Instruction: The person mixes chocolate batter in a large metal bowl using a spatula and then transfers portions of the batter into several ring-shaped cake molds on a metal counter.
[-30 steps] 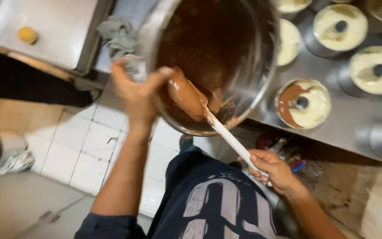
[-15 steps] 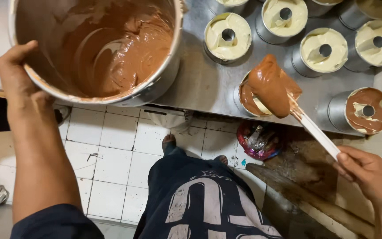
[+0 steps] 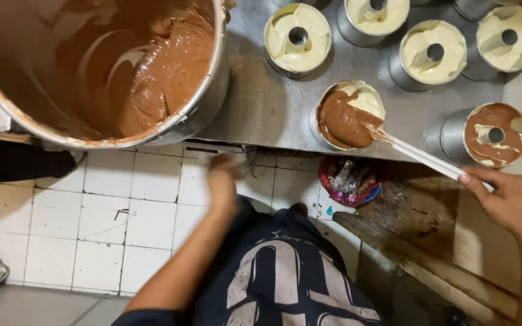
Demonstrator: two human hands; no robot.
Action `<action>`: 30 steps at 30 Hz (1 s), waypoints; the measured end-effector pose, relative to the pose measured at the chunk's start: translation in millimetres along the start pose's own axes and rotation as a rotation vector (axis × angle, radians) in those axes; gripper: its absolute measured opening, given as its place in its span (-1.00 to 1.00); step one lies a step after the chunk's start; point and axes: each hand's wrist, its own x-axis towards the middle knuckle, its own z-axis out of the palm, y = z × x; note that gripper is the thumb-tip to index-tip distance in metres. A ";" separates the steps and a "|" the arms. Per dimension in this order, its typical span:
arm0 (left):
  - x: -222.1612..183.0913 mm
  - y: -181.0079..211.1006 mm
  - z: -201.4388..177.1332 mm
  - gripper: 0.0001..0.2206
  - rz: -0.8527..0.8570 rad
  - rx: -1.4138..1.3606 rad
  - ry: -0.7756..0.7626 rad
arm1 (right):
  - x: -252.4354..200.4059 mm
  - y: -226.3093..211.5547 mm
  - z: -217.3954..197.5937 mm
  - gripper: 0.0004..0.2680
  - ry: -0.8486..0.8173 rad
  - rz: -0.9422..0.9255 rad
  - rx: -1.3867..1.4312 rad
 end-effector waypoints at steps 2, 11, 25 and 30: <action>-46.1 201.8 -195.8 -0.76 -0.336 -1.266 -0.412 | -1.2 -13.8 -7.9 -0.75 0.022 0.044 -0.103; -48.9 318.7 -146.9 -0.58 -0.242 -1.277 -0.235 | -3.3 -8.5 -18.7 -0.78 0.203 -0.354 -0.081; 52.0 293.7 -170.8 -0.64 -0.107 -1.061 -0.344 | 6.7 -9.8 -13.5 -0.78 0.199 -0.495 0.165; 83.4 289.8 -194.7 -0.65 -0.018 -1.000 -0.432 | 17.3 1.5 -6.7 -0.75 0.214 -0.476 0.092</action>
